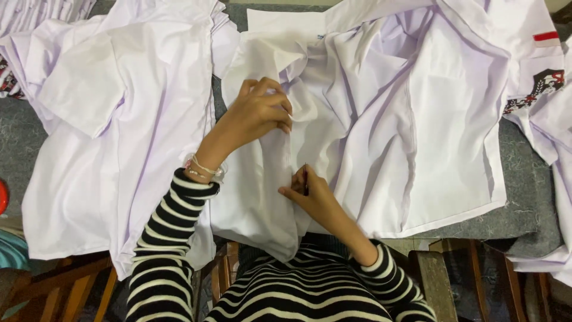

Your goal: The person uses a seam ripper to trim loose threads from the hem and seams of a white shirt. They hold the shirt open with one hand while carefully cutting the threads with the other, then fold the shirt and place it on a pile.

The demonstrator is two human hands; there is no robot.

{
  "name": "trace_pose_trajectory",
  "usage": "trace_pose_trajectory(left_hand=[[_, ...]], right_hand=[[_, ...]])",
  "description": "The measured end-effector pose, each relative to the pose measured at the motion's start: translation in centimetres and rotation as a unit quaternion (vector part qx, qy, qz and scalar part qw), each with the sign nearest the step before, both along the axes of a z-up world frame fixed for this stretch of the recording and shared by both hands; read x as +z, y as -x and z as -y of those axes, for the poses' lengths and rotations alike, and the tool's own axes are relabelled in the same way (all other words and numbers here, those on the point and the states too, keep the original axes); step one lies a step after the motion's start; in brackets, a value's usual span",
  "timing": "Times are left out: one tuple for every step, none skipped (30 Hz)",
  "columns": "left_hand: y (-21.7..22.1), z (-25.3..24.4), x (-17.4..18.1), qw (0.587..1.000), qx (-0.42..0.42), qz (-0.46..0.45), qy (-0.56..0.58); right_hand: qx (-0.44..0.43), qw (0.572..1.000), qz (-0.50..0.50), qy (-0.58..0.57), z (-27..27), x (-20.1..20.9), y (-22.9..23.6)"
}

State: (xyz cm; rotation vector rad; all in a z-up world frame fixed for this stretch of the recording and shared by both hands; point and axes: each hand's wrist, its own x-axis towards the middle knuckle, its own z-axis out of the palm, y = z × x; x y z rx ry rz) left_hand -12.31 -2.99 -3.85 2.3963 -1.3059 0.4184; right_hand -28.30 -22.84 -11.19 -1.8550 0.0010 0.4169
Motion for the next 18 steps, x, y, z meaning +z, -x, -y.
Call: trace_pose_trajectory(left_hand=[[-0.7, 0.0, -0.4, 1.000, 0.012, 0.014, 0.006], [-1.4, 0.1, -0.8, 0.999, 0.025, 0.028, 0.011], [-2.3, -0.3, -1.2, 0.999, 0.024, 0.027, 0.011], [-3.3, -0.7, -1.6, 0.999, 0.023, 0.033, 0.022], [-4.3, -1.1, -2.1, 0.999, 0.020, 0.038, 0.033], [-4.2, -1.0, -0.9, 0.999, 0.018, 0.037, 0.033], [-4.2, -0.9, 0.4, 0.996, 0.012, 0.007, 0.083], [-4.2, -0.8, 1.7, 0.991, 0.006, -0.024, 0.132], [-4.5, -0.6, 2.1, 0.991, 0.005, -0.024, 0.133], [-4.8, -0.5, 2.4, 0.989, 0.013, -0.040, 0.145], [-5.1, -0.3, 2.8, 0.986, 0.022, -0.057, 0.156], [-5.5, -0.1, 3.1, 0.986, 0.021, -0.056, 0.156], [-5.8, 0.1, 3.3, 0.986, 0.018, -0.040, 0.160], [-6.2, 0.3, 3.6, 0.986, 0.016, -0.023, 0.163], [-7.3, 0.3, 3.3, 0.986, 0.015, -0.024, 0.163], [-8.4, 0.3, 3.1, 0.981, -0.007, 0.016, 0.196], [-9.5, 0.3, 2.9, 0.972, -0.030, 0.055, 0.228], [-9.7, 0.1, 2.8, 0.972, -0.030, 0.054, 0.228]], right_hand=[[-0.016, 1.000, -0.011, 0.000, 0.1, -0.9, 0.3], [-0.033, 0.999, -0.022, 0.001, 0.2, -1.8, 0.6], [-0.034, 0.999, -0.023, 0.001, 0.5, -2.0, 0.8], [-0.078, 0.997, -0.006, -0.023, 0.8, -2.2, 1.1], [-0.125, 0.991, 0.010, -0.046, 1.2, -2.5, 1.4], [-0.127, 0.991, 0.009, -0.046, 1.4, -0.3, 1.6], [-0.142, 0.984, -0.015, -0.108, 1.6, 1.8, 1.7], [-0.155, 0.972, -0.038, -0.170, 1.7, 4.0, 1.8], [-0.157, 0.972, -0.038, -0.169, 2.0, 4.0, 1.8], [-0.180, 0.970, -0.016, -0.164, 2.1, 4.1, 1.8], [-0.203, 0.966, 0.005, -0.159, 2.3, 4.2, 1.7], [-0.204, 0.966, 0.006, -0.159, 2.4, 4.7, 1.6], [-0.207, 0.966, 0.000, -0.156, 2.5, 5.1, 1.6], [-0.210, 0.966, -0.006, -0.153, 2.5, 5.5, 1.5], [-0.211, 0.965, -0.006, -0.153, 2.4, 5.9, 1.5], [-0.207, 0.966, -0.013, -0.155, 2.3, 6.2, 1.6], [-0.201, 0.967, -0.020, -0.157, 2.3, 6.6, 1.6], [-0.202, 0.967, -0.020, -0.157, 2.3, 6.7, 1.6]])
